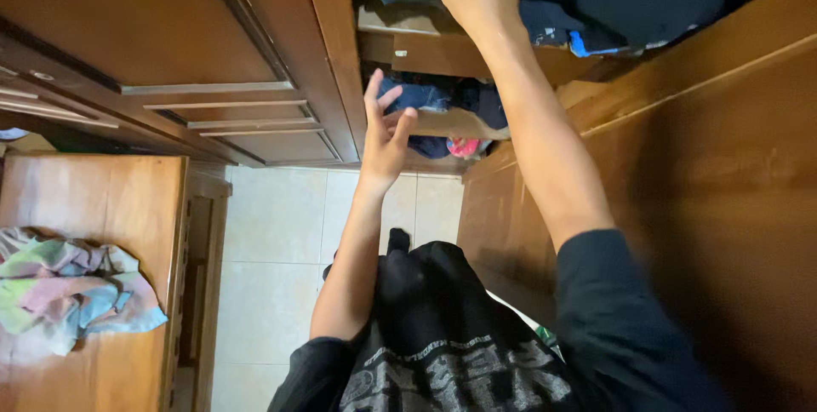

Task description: The person removes several items of clothing and a blue sleeping bag from a wooden closet and places them in a pile on the floor.

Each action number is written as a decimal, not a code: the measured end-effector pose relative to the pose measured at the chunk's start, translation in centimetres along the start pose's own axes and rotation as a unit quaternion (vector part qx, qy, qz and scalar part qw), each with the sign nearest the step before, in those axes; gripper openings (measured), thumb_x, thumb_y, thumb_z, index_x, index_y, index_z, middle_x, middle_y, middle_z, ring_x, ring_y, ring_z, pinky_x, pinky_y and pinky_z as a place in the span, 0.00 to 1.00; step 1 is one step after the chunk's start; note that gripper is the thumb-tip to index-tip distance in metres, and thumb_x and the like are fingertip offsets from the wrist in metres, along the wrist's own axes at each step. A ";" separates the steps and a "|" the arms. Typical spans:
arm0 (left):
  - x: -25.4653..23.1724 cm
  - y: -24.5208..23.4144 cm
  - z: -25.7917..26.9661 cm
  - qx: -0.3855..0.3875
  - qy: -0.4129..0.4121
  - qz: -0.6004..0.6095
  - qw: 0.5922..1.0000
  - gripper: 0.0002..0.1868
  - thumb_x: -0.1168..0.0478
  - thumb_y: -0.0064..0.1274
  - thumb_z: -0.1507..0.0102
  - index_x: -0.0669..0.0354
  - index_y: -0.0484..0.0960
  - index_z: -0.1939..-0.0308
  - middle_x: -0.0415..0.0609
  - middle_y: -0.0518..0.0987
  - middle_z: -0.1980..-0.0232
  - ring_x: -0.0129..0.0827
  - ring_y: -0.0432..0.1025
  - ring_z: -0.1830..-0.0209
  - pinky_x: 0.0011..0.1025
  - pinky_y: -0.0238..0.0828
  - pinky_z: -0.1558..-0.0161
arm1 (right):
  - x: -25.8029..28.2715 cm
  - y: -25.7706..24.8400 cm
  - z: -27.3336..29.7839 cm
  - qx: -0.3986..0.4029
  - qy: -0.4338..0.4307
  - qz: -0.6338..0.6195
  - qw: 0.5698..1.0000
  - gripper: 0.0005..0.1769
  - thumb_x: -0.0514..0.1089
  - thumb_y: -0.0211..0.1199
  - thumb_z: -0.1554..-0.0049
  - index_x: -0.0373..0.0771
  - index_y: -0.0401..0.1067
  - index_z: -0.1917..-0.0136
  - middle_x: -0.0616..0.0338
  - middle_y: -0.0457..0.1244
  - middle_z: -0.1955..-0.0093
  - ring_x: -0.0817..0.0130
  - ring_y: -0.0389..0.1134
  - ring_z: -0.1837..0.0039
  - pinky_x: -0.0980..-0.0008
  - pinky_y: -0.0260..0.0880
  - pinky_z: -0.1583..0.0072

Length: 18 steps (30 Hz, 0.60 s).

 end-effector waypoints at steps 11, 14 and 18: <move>-5.4 3.2 -2.5 -0.042 -0.020 0.229 0.972 0.50 0.53 0.54 0.31 0.36 0.32 0.17 0.63 0.54 0.21 0.43 0.64 0.31 0.53 0.71 0.37 | 10.8 -11.9 9.3 -0.071 0.071 -0.097 0.990 0.43 0.38 0.73 0.54 0.56 0.65 0.27 0.52 0.59 0.43 0.45 0.65 0.40 0.50 0.70 0.42; -4.9 2.6 -3.7 -0.101 -0.140 0.236 0.956 0.49 0.50 0.54 0.36 0.32 0.35 0.21 0.54 0.59 0.25 0.44 0.64 0.36 0.54 0.71 0.44 | 12.4 -12.6 10.4 -0.082 0.077 -0.126 0.986 0.45 0.35 0.72 0.55 0.58 0.64 0.27 0.54 0.60 0.42 0.45 0.65 0.40 0.50 0.70 0.42; -3.0 1.5 -2.5 -0.099 -0.109 0.293 0.945 0.44 0.49 0.59 0.39 0.43 0.49 0.26 0.53 0.66 0.33 0.42 0.67 0.38 0.48 0.70 0.48 | 15.4 -13.0 14.1 -0.039 0.098 -0.089 0.990 0.44 0.36 0.76 0.58 0.58 0.67 0.30 0.51 0.59 0.43 0.44 0.63 0.40 0.49 0.69 0.44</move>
Point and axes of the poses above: each hand's wrist, its own z-axis away from the middle knuckle, its own y-axis out of the palm, x = y × z, the point moved 2 cm from there along -z, towards the middle knuckle
